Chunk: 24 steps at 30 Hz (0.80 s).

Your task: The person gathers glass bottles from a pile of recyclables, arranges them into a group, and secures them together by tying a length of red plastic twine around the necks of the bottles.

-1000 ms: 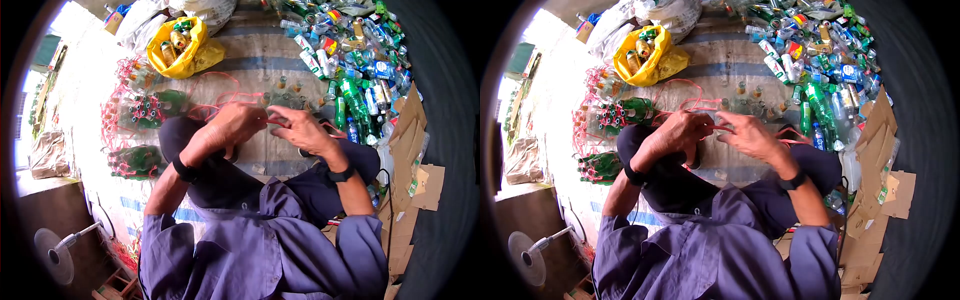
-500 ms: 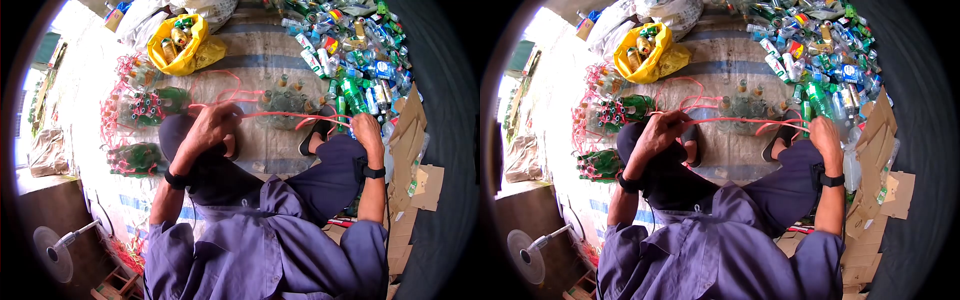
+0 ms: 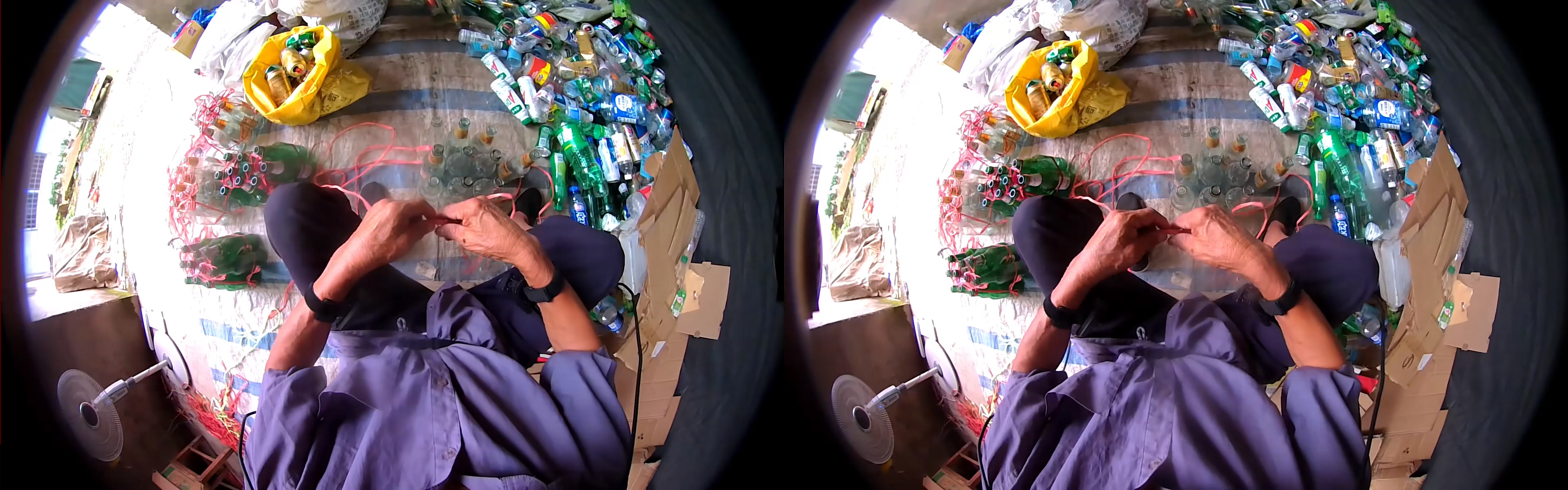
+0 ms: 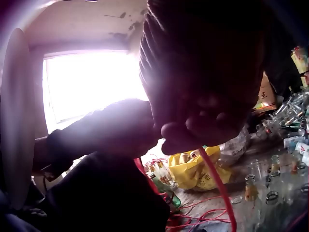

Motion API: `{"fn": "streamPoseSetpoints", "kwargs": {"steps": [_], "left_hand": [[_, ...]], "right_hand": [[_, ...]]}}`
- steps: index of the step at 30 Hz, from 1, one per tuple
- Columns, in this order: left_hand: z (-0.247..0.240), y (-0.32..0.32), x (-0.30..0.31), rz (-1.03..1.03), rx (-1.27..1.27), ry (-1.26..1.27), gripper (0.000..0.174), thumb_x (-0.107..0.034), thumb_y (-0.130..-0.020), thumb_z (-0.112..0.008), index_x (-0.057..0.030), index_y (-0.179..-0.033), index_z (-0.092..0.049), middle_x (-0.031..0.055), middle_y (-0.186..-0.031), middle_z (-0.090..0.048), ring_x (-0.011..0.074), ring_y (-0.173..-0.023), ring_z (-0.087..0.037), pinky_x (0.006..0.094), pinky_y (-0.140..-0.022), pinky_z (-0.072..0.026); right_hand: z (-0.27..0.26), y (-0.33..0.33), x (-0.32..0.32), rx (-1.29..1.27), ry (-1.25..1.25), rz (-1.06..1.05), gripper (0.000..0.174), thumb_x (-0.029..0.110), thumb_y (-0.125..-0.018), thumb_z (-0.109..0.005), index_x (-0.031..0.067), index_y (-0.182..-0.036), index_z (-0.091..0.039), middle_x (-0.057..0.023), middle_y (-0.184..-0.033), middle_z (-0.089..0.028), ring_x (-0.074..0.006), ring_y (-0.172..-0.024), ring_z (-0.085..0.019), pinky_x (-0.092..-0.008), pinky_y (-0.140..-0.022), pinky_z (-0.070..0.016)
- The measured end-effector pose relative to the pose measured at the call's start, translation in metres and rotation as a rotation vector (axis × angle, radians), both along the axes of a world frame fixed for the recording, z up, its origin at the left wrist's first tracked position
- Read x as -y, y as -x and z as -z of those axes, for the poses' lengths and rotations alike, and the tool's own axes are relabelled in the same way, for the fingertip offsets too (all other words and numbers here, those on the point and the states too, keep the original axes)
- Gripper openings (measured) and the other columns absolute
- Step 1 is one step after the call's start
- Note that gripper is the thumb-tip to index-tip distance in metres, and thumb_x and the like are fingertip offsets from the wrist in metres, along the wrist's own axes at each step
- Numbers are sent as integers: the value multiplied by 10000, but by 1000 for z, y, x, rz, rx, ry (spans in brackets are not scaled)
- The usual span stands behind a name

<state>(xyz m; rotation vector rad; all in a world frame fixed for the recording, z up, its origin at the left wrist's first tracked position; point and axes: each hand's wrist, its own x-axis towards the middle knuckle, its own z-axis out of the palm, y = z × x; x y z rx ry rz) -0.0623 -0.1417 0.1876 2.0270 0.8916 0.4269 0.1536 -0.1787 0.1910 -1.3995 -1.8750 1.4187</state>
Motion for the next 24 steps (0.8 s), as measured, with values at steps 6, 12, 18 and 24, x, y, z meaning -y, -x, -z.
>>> {"fn": "streamPoseSetpoints", "kwargs": {"steps": [6,12,18,24], "left_hand": [[-3,30,-7,-102,-47,124,180,-136,-870,-636,2,-978,-677,112,-722,-666,179,-660,-665,319,-628,-508],[-7,45,-13,-155,-68,195,179,-140,-857,-641,4,-957,-679,111,-700,-657,178,-639,-645,321,-622,-498],[4,11,11,-52,-21,43,148,-75,-860,-641,4,-978,-684,164,-793,-684,256,-750,-694,356,-674,-523],[5,21,2,122,-116,-143,145,-124,-837,-641,-44,-947,-690,154,-813,-684,353,-777,-679,400,-669,-536]], "right_hand": [[14,-63,11,322,-240,88,187,160,-884,-621,-17,-862,-676,-169,-688,-624,-291,-634,-610,-382,-625,-472],[26,-83,25,527,-320,230,292,183,-849,-671,-21,-1058,-667,-211,-875,-666,-354,-711,-641,-421,-705,-503],[2,1,29,-27,-248,166,559,67,-806,-716,-24,-1322,-521,-207,-1163,-628,-258,-804,-643,-353,-723,-517],[22,8,28,140,-399,13,160,111,-852,-691,-37,-914,-690,-176,-805,-690,-342,-708,-656,-389,-658,-517]]}}
